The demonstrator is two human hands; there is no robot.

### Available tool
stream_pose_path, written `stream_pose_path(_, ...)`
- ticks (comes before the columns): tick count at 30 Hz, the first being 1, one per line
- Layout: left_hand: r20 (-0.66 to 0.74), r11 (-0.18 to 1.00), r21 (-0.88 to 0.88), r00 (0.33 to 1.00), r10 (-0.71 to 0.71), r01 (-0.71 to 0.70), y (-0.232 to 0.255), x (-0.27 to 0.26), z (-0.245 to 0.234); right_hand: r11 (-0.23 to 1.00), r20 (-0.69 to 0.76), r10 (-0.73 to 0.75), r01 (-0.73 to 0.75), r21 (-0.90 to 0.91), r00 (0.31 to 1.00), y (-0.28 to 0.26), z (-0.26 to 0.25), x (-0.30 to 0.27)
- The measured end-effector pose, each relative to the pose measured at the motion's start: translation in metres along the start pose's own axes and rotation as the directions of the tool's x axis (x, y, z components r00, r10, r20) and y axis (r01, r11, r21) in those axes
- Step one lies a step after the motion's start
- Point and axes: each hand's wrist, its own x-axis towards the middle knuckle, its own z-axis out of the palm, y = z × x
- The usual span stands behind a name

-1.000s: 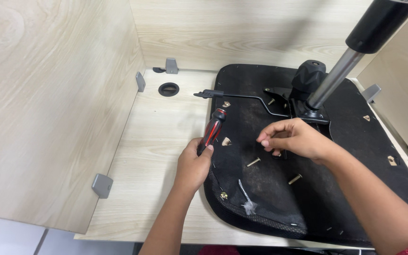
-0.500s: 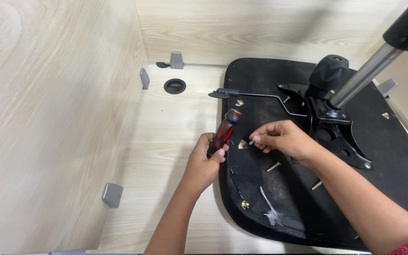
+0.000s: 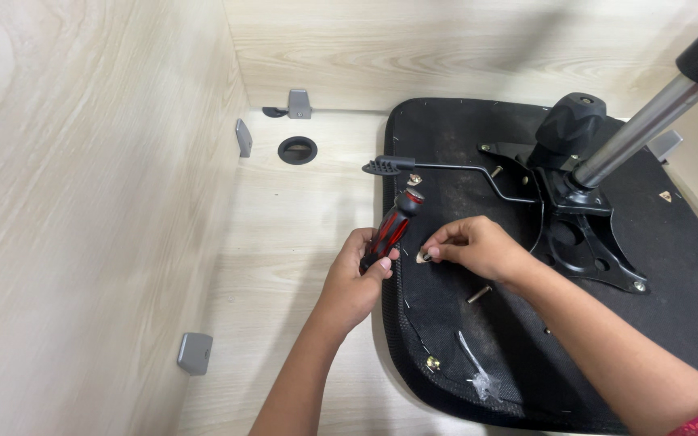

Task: The person uses a screwdriver to tighten screws into the underside of an office chair seat. The person repeatedly positions and turns the screwdriver to secure multiple fasteners on the chair base.

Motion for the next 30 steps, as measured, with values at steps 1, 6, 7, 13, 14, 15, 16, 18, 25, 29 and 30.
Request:
stream_pose_path(1, 0.000, 1.000, 0.002, 1.000, -0.009, 0.009, 0.001, 0.000, 0.000, 1.000, -0.004, 0.005, -0.005, -0.019, 1.000, -0.002, 0.001, -0.001)
stream_pose_path(6, 0.006, 1.000, 0.010, 1.000, -0.028, 0.028, 0.009, 0.001, 0.002, 0.991, -0.016, -0.024, 0.021, -0.131, 1.000, -0.014, 0.000, -0.007)
stream_pose_path(7, 0.004, 0.999, 0.024, 0.999, -0.046, 0.046, 0.011, 0.000, 0.002, 0.986, -0.031, -0.023, 0.017, -0.169, 0.999, -0.016, 0.001, -0.009)
stream_pose_path(13, 0.004, 0.999, 0.014, 0.999, -0.050, 0.050, 0.015, -0.006, 0.006, 0.966, -0.035, -0.063, 0.052, -0.253, 0.997, -0.014, 0.002, -0.011)
stream_pose_path(14, 0.008, 0.999, 0.005, 0.999, -0.040, 0.040, 0.015, -0.007, 0.007, 0.956, -0.026, -0.057, 0.047, -0.289, 0.998, -0.014, 0.001, -0.009)
stream_pose_path(15, 0.011, 1.000, -0.004, 1.000, -0.029, 0.029, 0.015, -0.008, 0.008, 0.945, -0.016, -0.052, 0.044, -0.325, 0.999, -0.014, 0.000, -0.007)
stream_pose_path(16, 0.005, 0.999, 0.014, 0.999, -0.049, 0.049, 0.015, -0.009, 0.009, 0.946, -0.033, -0.047, 0.034, -0.324, 0.998, -0.014, 0.000, -0.006)
stream_pose_path(18, -0.007, 0.995, 0.051, 0.996, -0.089, 0.089, 0.015, -0.011, 0.011, 0.947, -0.068, -0.037, 0.014, -0.320, 0.997, -0.014, 0.002, -0.005)
stream_pose_path(25, -0.027, 0.999, 0.024, 0.999, -0.039, 0.039, 0.013, -0.013, 0.015, 0.955, -0.094, -0.102, 0.071, -0.288, 0.990, -0.014, 0.006, -0.013)
stream_pose_path(29, -0.031, 0.999, 0.021, 0.999, -0.036, 0.037, 0.014, -0.014, 0.018, 0.974, -0.080, -0.067, 0.048, -0.222, 0.995, -0.016, 0.002, -0.017)
stream_pose_path(30, -0.034, 0.999, 0.022, 0.999, -0.042, 0.042, 0.016, -0.014, 0.019, 0.977, -0.074, -0.032, 0.016, -0.211, 0.997, -0.016, 0.002, -0.017)
